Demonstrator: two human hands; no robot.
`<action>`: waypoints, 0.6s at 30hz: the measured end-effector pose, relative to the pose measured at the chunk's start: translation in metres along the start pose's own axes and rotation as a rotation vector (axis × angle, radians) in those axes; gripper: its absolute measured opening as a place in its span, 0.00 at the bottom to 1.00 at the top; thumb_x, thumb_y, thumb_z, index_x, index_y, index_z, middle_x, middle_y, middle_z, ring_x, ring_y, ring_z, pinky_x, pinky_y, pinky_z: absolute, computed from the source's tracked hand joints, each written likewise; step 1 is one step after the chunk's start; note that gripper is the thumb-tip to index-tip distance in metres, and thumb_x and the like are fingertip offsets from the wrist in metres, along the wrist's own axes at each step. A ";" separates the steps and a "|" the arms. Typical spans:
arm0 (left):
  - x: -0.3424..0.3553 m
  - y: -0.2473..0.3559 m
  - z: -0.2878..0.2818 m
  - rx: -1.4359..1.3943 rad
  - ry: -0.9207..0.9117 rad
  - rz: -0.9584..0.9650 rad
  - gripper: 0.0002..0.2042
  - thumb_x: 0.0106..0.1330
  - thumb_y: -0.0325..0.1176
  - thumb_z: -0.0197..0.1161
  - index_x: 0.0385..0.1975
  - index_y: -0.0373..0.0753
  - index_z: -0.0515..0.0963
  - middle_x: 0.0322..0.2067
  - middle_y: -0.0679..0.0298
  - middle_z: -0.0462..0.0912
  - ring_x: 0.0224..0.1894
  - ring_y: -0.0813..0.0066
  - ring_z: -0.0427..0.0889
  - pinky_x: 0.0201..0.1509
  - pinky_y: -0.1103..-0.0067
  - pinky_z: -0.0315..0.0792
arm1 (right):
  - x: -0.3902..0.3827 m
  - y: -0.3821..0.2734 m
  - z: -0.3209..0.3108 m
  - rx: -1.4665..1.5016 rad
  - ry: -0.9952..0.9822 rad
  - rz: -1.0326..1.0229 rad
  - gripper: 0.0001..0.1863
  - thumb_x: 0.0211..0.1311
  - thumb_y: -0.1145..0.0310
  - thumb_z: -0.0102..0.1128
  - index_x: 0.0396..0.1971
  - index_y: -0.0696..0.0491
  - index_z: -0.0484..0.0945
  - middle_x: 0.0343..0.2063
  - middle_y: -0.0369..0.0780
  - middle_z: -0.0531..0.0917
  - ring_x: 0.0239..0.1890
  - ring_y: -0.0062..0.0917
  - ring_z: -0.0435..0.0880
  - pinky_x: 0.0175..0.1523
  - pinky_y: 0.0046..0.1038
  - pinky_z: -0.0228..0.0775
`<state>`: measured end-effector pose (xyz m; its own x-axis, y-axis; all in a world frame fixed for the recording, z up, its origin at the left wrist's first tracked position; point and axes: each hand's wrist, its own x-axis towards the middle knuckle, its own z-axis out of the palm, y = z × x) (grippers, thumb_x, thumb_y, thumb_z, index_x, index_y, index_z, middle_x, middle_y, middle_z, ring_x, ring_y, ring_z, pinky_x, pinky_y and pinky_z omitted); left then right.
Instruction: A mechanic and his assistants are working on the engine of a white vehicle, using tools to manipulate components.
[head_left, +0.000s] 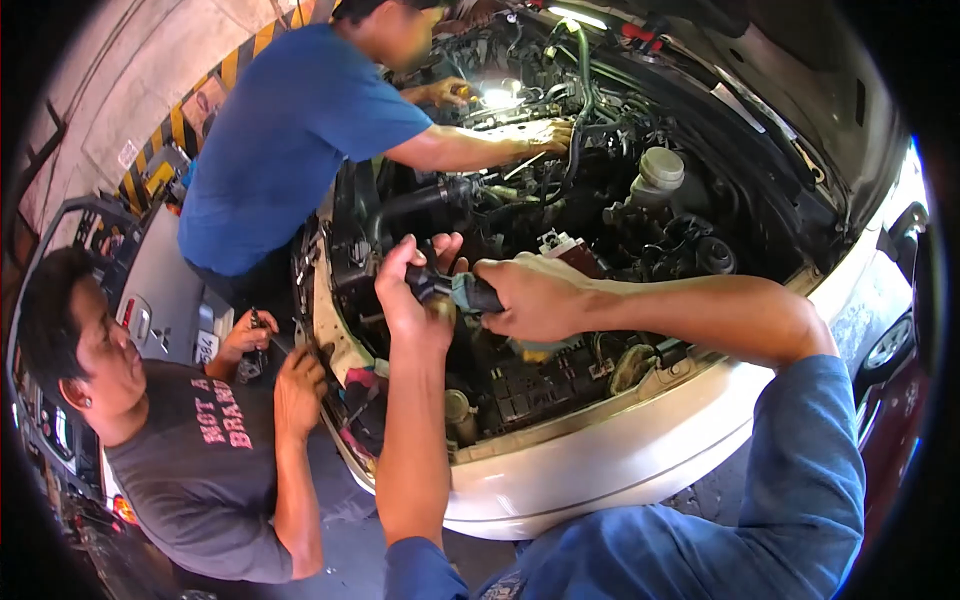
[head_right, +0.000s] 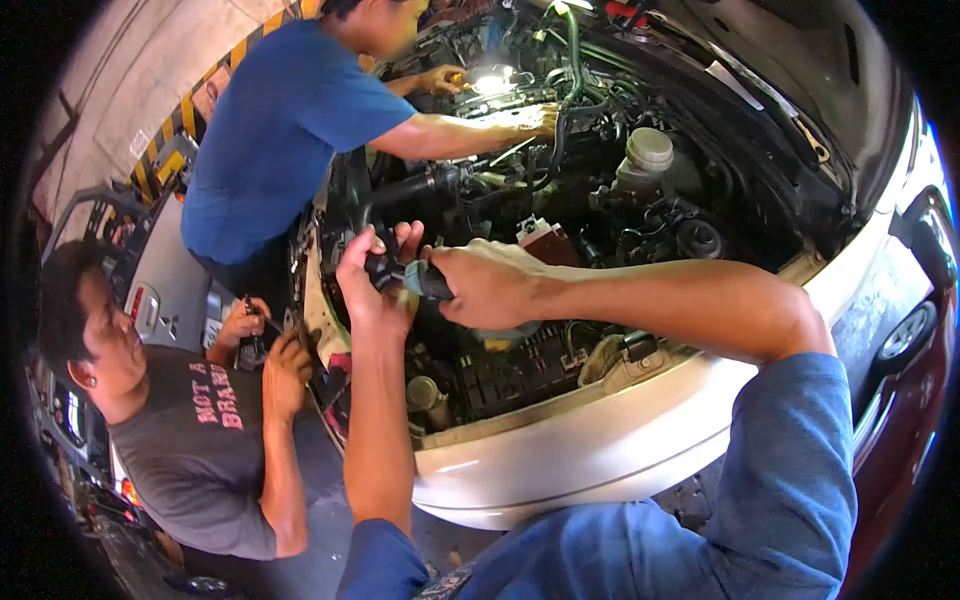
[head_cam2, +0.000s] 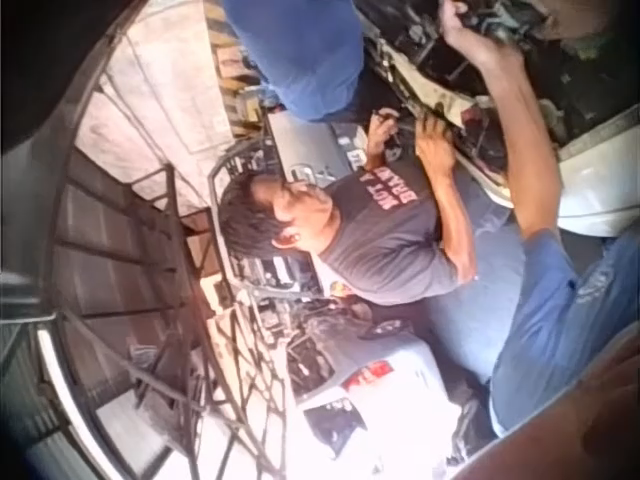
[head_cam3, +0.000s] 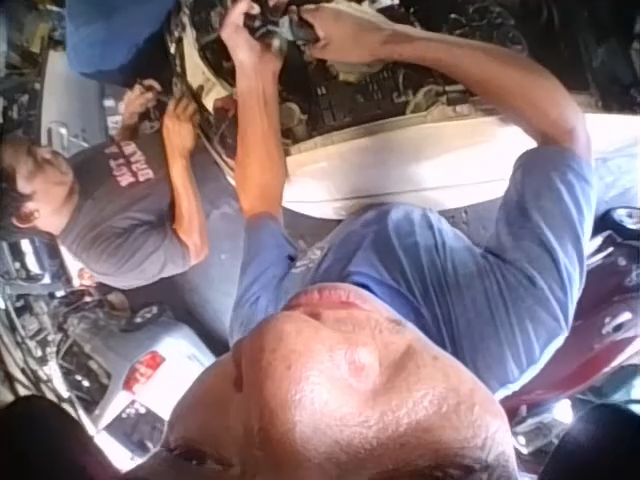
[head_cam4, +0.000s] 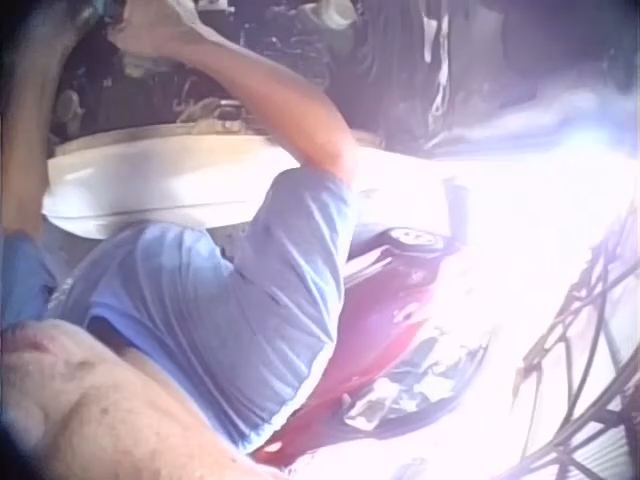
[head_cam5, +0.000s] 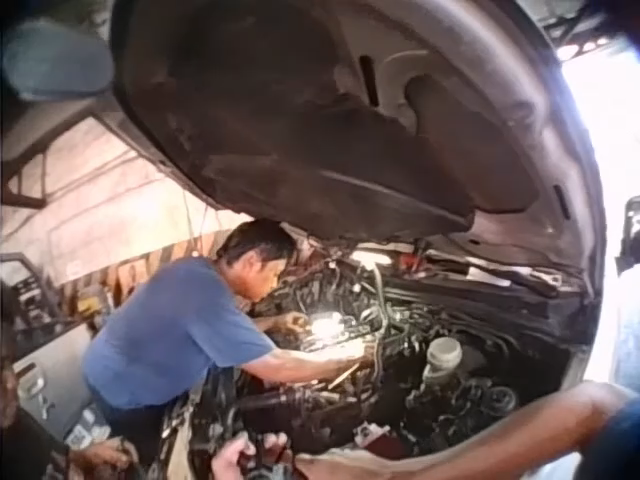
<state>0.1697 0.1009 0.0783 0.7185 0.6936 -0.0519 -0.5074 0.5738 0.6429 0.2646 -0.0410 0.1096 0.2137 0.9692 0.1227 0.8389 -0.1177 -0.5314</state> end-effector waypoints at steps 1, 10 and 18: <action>-0.001 0.000 0.002 0.022 0.090 0.014 0.09 0.60 0.35 0.58 0.23 0.42 0.67 0.33 0.53 0.80 0.43 0.53 0.82 0.50 0.60 0.69 | -0.007 -0.009 -0.004 -0.107 0.007 0.056 0.16 0.52 0.65 0.61 0.37 0.57 0.69 0.23 0.52 0.80 0.31 0.51 0.81 0.36 0.46 0.71; 0.003 0.001 0.001 -0.070 -0.020 0.039 0.11 0.62 0.37 0.58 0.24 0.40 0.66 0.32 0.49 0.80 0.45 0.50 0.81 0.55 0.61 0.72 | 0.032 0.021 0.013 0.778 -0.296 0.064 0.16 0.56 0.62 0.68 0.41 0.55 0.78 0.31 0.30 0.80 0.34 0.12 0.74 0.42 0.21 0.67; 0.015 0.005 -0.014 -0.256 0.056 -0.001 0.09 0.60 0.32 0.60 0.23 0.40 0.65 0.30 0.54 0.76 0.25 0.71 0.75 0.45 0.64 0.77 | -0.006 0.044 -0.024 0.748 -0.439 0.399 0.16 0.61 0.61 0.64 0.45 0.54 0.79 0.33 0.29 0.81 0.36 0.12 0.75 0.44 0.19 0.66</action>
<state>0.1709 0.1201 0.0700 0.6949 0.7122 -0.0992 -0.6161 0.6608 0.4287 0.3123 -0.0568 0.1053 0.0804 0.9003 -0.4278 0.1753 -0.4353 -0.8831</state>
